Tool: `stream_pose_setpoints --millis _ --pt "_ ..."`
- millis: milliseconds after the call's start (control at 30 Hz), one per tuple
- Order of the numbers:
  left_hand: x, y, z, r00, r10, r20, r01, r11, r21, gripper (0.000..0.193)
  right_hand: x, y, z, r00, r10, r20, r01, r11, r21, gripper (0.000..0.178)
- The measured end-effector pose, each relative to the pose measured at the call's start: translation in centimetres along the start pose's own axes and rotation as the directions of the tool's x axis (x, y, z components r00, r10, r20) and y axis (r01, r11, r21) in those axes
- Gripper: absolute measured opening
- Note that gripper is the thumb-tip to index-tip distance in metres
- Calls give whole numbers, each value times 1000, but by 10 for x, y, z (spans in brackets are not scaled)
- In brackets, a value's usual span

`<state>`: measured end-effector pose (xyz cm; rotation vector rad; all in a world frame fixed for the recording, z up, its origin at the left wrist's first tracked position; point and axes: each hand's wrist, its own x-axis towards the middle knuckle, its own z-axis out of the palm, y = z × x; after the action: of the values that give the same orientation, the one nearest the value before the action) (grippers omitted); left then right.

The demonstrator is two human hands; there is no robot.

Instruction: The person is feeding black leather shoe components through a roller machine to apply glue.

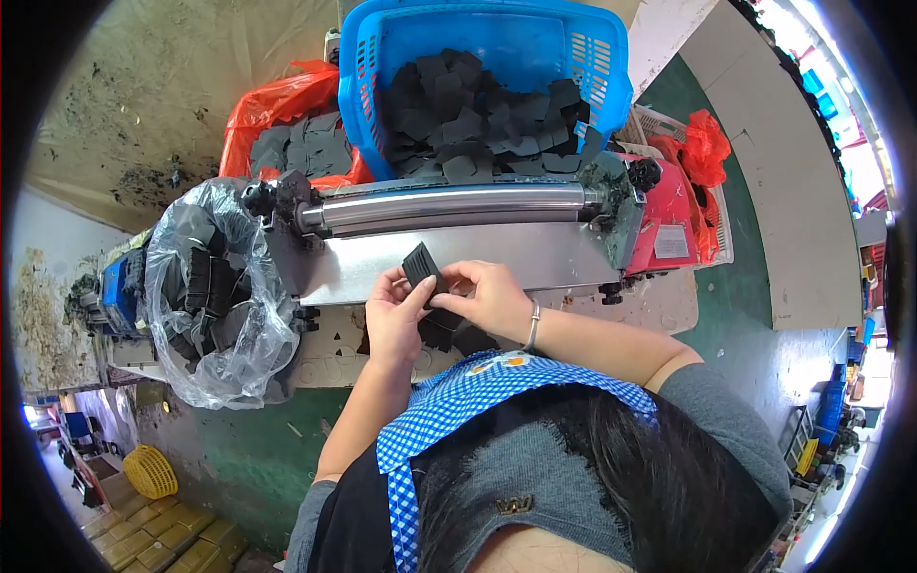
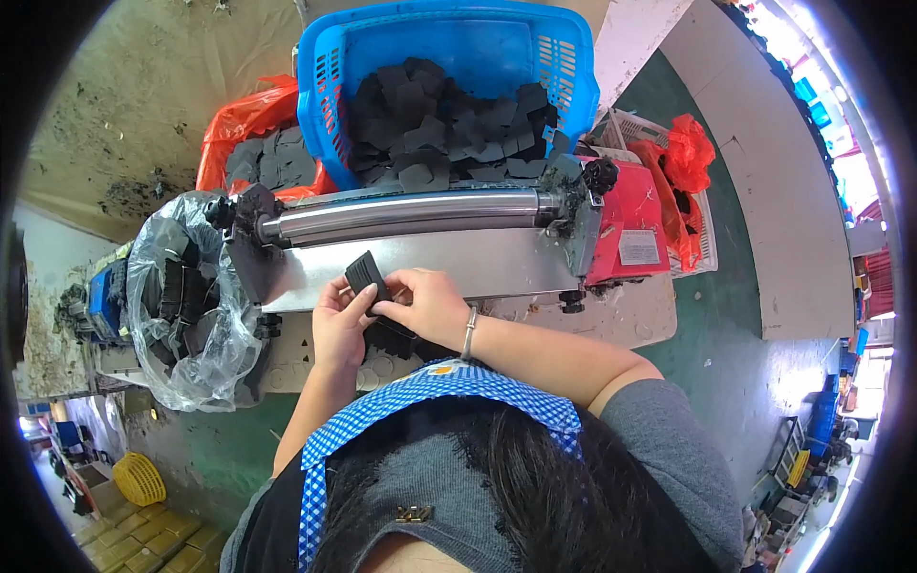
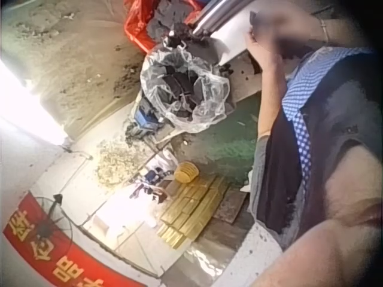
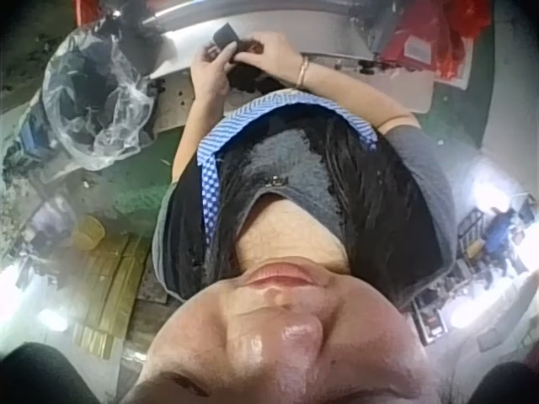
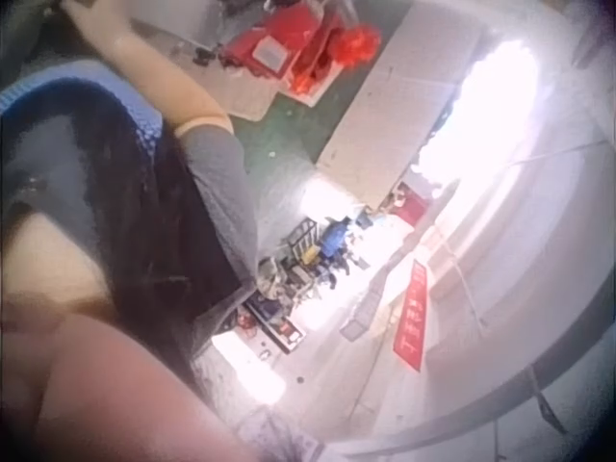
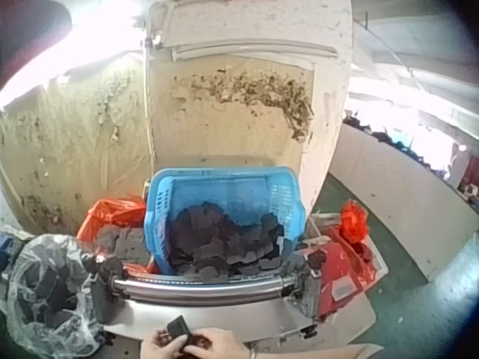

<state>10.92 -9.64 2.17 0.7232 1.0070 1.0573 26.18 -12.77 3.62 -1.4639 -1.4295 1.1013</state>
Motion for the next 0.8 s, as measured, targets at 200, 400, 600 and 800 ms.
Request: stream_pose_setpoints --millis 200,400,600,800 --pt "4 3 -3 987 -136 83 146 979 -139 13 2 11 1 981 186 56 -194 948 252 24" --pt "1 0 -13 999 -8 -41 8 1000 15 15 3 9 -15 913 396 94 -396 810 432 14" --pt "-8 -3 2 995 82 54 -89 987 134 18 0 0 -5 964 242 108 -264 854 449 9" --pt "-8 2 -3 981 -36 189 31 999 33 19 -3 2 -4 946 286 156 -325 822 467 14"
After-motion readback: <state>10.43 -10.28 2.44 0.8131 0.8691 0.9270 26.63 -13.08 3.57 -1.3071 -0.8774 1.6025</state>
